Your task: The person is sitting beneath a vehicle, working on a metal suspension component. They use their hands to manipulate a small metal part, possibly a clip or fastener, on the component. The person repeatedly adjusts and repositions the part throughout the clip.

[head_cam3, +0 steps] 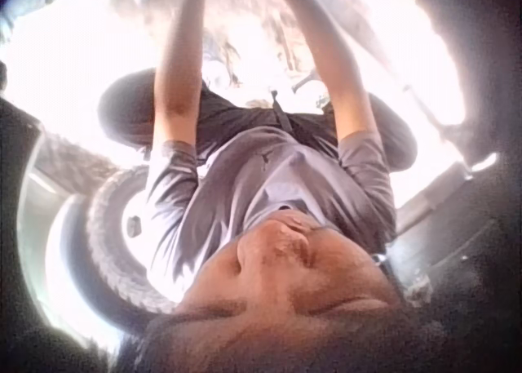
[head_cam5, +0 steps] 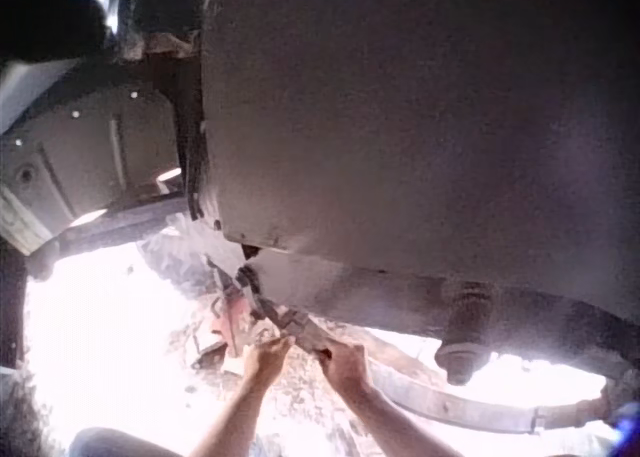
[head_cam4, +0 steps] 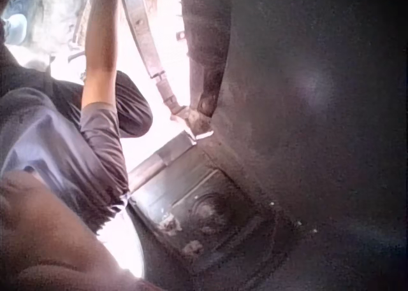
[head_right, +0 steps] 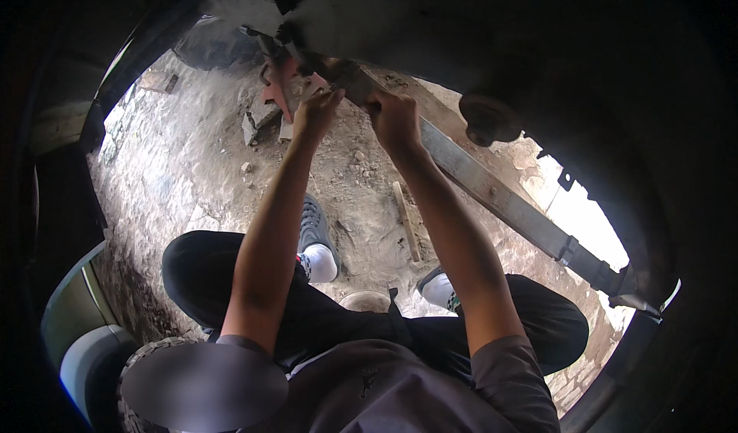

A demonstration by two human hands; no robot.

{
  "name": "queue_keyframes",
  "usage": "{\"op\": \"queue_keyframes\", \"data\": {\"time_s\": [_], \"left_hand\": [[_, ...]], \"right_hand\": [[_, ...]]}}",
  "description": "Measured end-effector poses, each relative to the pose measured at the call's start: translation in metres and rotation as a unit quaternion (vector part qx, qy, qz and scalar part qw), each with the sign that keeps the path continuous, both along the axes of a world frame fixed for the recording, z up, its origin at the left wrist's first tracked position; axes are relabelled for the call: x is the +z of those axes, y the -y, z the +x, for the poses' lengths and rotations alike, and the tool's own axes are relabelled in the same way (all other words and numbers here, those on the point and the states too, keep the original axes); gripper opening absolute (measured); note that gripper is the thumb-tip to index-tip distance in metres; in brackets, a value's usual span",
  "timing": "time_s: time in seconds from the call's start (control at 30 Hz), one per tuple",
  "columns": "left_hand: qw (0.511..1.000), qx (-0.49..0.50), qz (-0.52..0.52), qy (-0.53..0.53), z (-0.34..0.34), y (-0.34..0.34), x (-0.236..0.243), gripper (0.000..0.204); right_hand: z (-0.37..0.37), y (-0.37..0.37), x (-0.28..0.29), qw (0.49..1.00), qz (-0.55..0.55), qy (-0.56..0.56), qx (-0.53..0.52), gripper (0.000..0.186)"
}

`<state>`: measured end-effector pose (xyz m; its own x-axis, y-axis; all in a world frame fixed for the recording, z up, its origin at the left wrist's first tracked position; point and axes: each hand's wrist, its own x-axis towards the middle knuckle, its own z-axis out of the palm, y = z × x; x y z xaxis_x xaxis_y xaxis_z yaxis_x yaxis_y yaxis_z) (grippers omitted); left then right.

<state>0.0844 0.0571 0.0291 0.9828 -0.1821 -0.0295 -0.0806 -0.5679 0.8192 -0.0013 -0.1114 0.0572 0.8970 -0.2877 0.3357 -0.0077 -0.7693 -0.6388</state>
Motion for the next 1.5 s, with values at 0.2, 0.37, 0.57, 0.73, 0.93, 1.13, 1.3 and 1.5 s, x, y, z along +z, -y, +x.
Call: {"op": "queue_keyframes", "data": {"time_s": [0.2,0.37,0.57,0.73,0.93,1.13,1.3,1.5], "left_hand": [[0.965,0.088,-0.172,-0.175,-0.107,0.011,-0.069,0.046],[0.817,0.063,-0.399,-0.41,-0.201,0.044,-0.078,0.051],[0.756,0.083,-0.393,-0.516,-0.23,0.045,-0.107,0.047],[0.729,0.149,-0.413,-0.525,-0.23,0.044,-0.12,0.048],[0.767,0.238,-0.398,-0.443,-0.21,0.002,-0.149,0.053],[0.792,0.238,-0.364,-0.428,-0.203,0.003,-0.133,0.06],[0.841,0.173,-0.368,-0.358,-0.212,0.005,-0.15,0.052],[0.865,0.218,-0.364,-0.268,-0.207,0.005,-0.16,0.043]], "right_hand": [[-0.111,0.001,-0.016,0.984,0.094,0.073,-0.135,0.016],[-0.157,-0.041,-0.068,0.941,0.269,0.013,-0.206,0.026],[-0.181,-0.051,-0.099,0.946,0.13,-0.093,-0.281,0.023],[-0.196,-0.045,-0.117,0.951,0.164,-0.127,-0.229,0.024],[-0.234,-0.051,-0.145,0.907,-0.07,-0.338,-0.24,0.048],[-0.267,-0.029,-0.193,0.913,-0.031,-0.367,-0.177,0.05],[-0.256,-0.03,-0.186,0.921,-0.022,-0.363,-0.141,0.038],[-0.229,-0.048,-0.125,0.973,0.023,-0.191,-0.127,0.031]]}}
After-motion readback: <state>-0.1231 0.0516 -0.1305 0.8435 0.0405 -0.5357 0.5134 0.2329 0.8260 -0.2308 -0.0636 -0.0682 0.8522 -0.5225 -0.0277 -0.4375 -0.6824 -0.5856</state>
